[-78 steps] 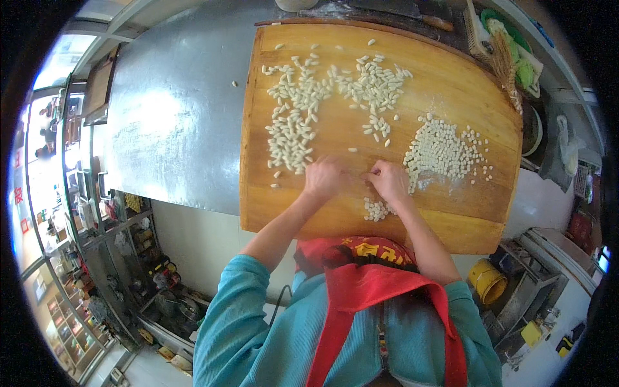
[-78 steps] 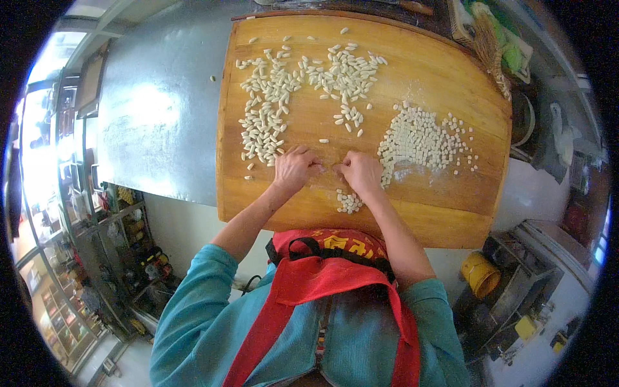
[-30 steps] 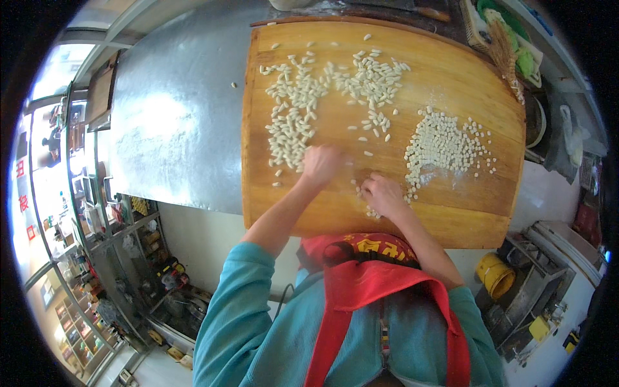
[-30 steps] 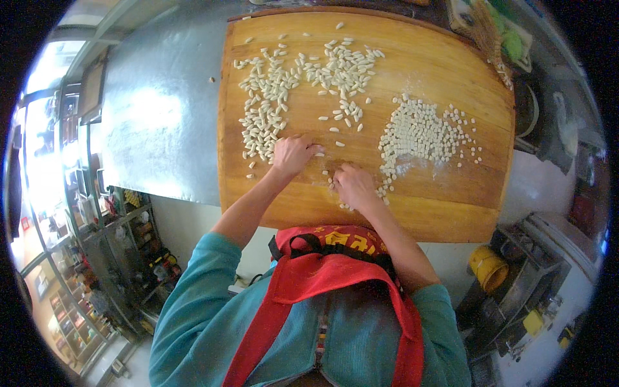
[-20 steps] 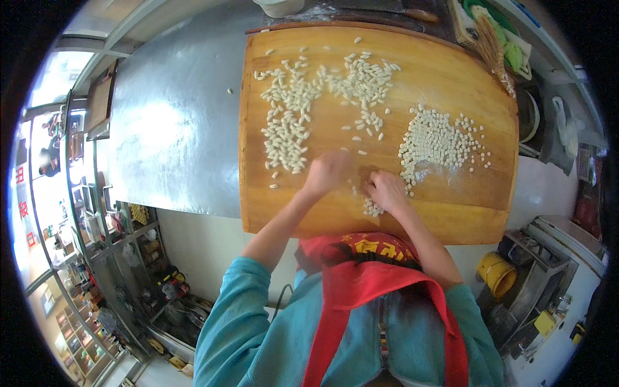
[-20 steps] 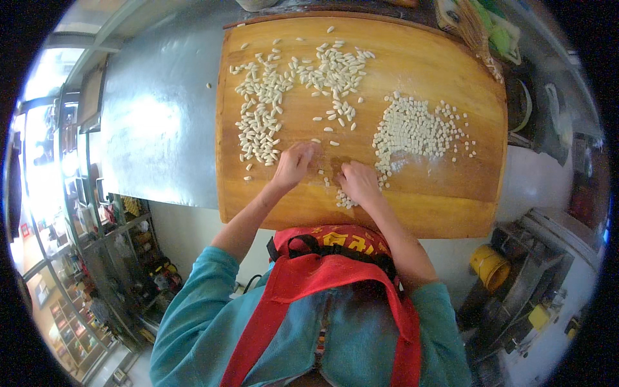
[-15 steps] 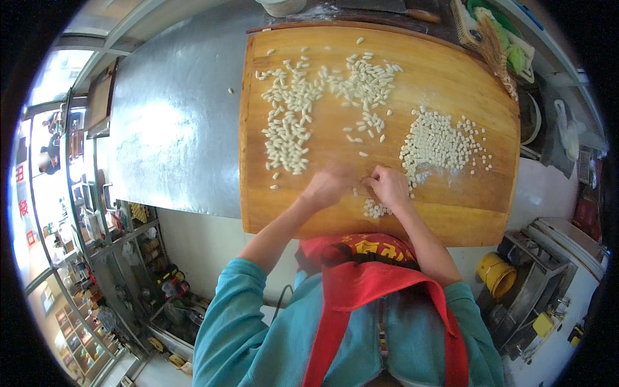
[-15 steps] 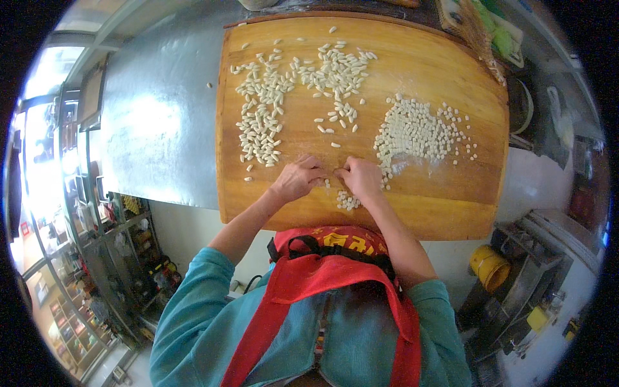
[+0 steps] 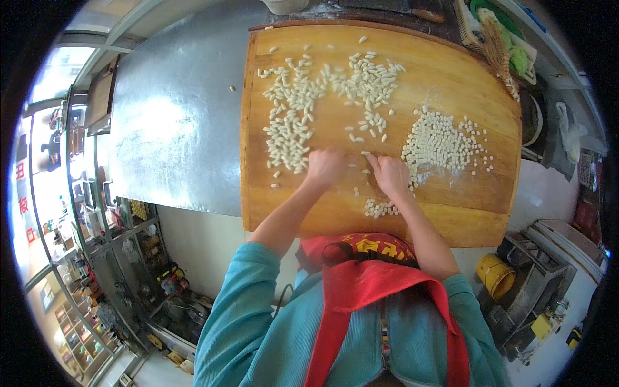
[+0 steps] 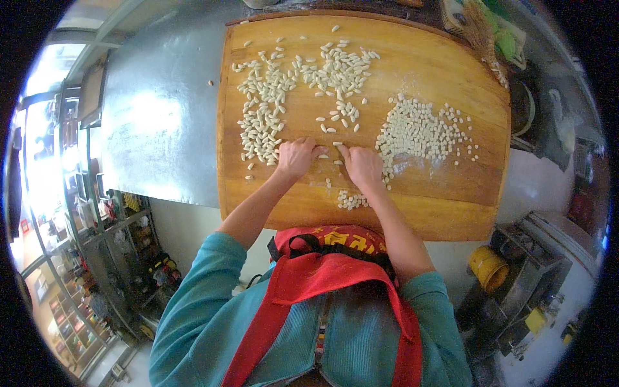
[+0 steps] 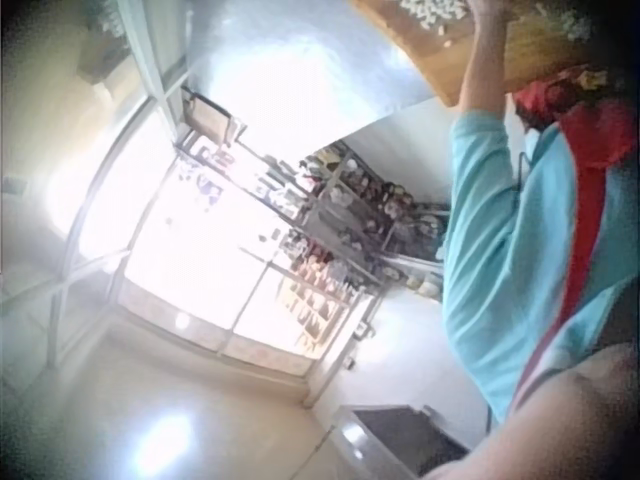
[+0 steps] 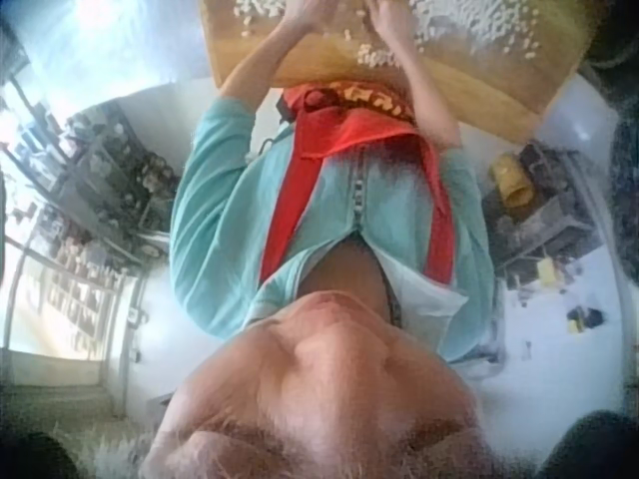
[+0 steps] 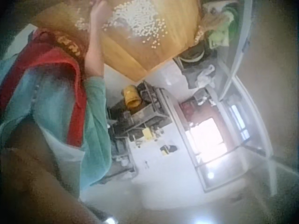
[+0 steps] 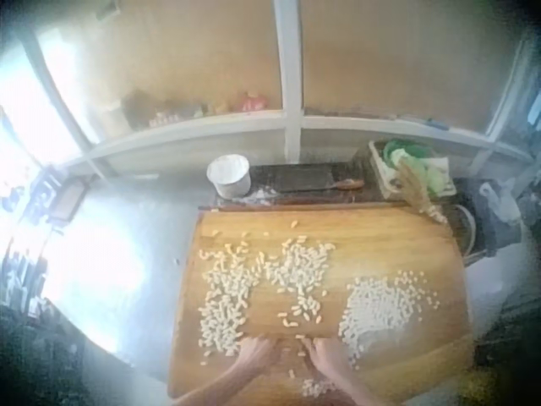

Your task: The person repeatedly picks up small pieces of dough from a wooden board and rolls them into uniform cylindrical shapes using both hands. The shaped pieces are placed in a growing pile on the board.

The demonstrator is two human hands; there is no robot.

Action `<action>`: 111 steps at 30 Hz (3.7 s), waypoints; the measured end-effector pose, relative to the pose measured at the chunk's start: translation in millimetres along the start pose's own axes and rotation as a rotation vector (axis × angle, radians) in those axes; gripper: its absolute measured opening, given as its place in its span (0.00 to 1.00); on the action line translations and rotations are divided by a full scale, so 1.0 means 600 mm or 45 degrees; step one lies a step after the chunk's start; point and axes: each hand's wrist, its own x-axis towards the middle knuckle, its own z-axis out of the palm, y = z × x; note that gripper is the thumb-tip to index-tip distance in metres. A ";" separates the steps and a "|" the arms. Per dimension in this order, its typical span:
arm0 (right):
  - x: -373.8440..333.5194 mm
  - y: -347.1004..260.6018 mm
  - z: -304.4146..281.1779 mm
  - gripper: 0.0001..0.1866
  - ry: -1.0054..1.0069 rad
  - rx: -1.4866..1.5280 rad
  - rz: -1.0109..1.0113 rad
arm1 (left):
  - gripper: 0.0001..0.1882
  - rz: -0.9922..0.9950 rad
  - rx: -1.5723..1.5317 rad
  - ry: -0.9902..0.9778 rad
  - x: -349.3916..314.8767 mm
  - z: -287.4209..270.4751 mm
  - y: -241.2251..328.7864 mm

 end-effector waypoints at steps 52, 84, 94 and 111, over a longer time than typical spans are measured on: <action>-0.091 0.019 0.008 0.09 -0.170 0.277 -0.269 | 0.17 0.368 -0.418 0.042 -0.111 0.038 0.033; 0.006 -0.002 -0.017 0.18 -0.028 0.023 0.025 | 0.14 -0.134 -0.062 -0.020 -0.027 -0.018 0.019; -0.067 -0.026 -0.037 0.13 -0.194 0.140 -0.325 | 0.09 0.383 -0.543 0.127 -0.084 -0.001 -0.021; -0.018 0.002 -0.023 0.21 -0.078 0.189 0.130 | 0.14 0.104 -0.157 0.191 -0.071 0.026 -0.015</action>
